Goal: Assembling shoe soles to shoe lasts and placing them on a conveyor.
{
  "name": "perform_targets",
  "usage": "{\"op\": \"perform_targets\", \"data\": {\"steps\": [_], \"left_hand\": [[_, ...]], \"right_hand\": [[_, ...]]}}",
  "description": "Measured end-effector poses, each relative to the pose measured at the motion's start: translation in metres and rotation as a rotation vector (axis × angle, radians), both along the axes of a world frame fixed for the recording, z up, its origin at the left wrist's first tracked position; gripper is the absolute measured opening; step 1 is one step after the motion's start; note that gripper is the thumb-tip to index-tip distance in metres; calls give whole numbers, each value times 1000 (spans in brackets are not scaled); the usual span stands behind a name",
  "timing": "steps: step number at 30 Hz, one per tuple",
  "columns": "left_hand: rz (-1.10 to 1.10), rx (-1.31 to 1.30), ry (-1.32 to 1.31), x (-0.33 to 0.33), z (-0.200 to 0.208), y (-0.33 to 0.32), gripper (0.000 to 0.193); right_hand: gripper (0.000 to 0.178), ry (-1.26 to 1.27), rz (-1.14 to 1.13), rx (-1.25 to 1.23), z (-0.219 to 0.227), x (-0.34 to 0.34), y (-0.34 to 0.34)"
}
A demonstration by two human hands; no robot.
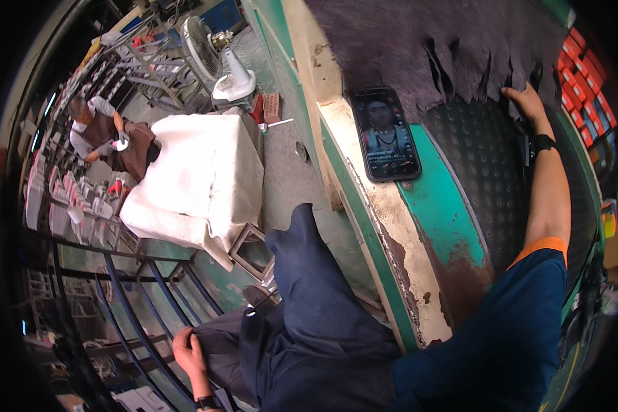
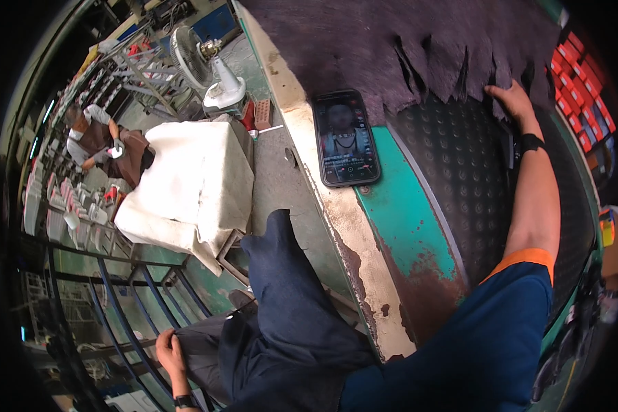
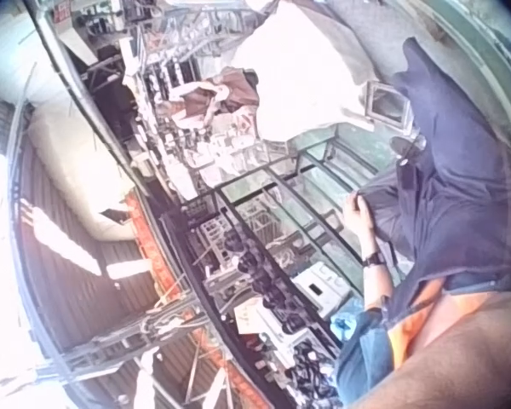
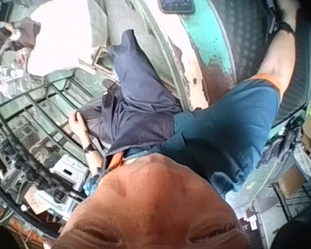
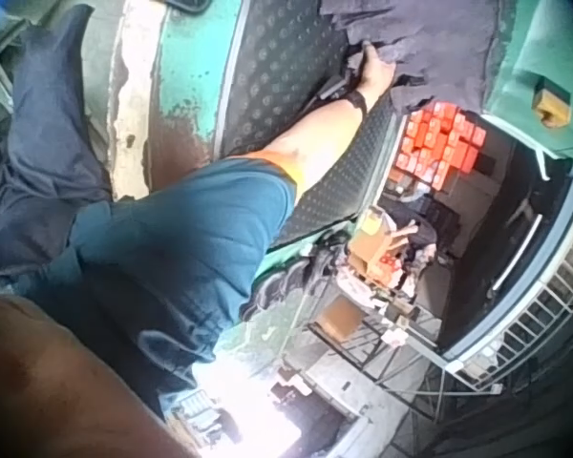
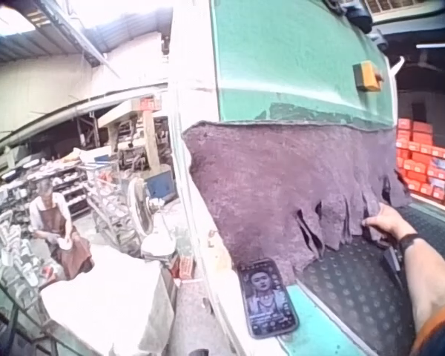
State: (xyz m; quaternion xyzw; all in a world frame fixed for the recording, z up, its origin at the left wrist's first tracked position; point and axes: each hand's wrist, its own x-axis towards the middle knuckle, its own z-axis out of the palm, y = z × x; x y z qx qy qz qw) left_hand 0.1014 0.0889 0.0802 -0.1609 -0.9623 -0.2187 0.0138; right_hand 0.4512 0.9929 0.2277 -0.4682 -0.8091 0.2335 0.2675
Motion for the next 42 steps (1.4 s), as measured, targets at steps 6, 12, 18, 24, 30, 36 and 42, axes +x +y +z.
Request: {"op": "perform_targets", "data": {"steps": [6,12,18,24,30,36,42], "left_hand": [[1,57,-8,-6,6,4,22],[-28,469,-196,-14,7,21,20],[-310,714,-342,-8,32,86,17],[-799,868,-619,16,64,159,24],[-1172,1020,-1172,53,98,203,66],[-1098,1362,-1576,74,107,169,88],[-244,1553,-2050,75,-6,98,60]], "right_hand": [[56,-36,-83,77,-15,11,-7],[62,-150,-17,-128,15,1,-93],[67,-381,-296,72,41,2,-227],[45,622,-280,-517,51,56,-307],[63,1138,477,-686,91,-56,-473],[58,1071,576,-847,17,-169,-528],[22,598,370,-1679,-155,-274,-576]]}}
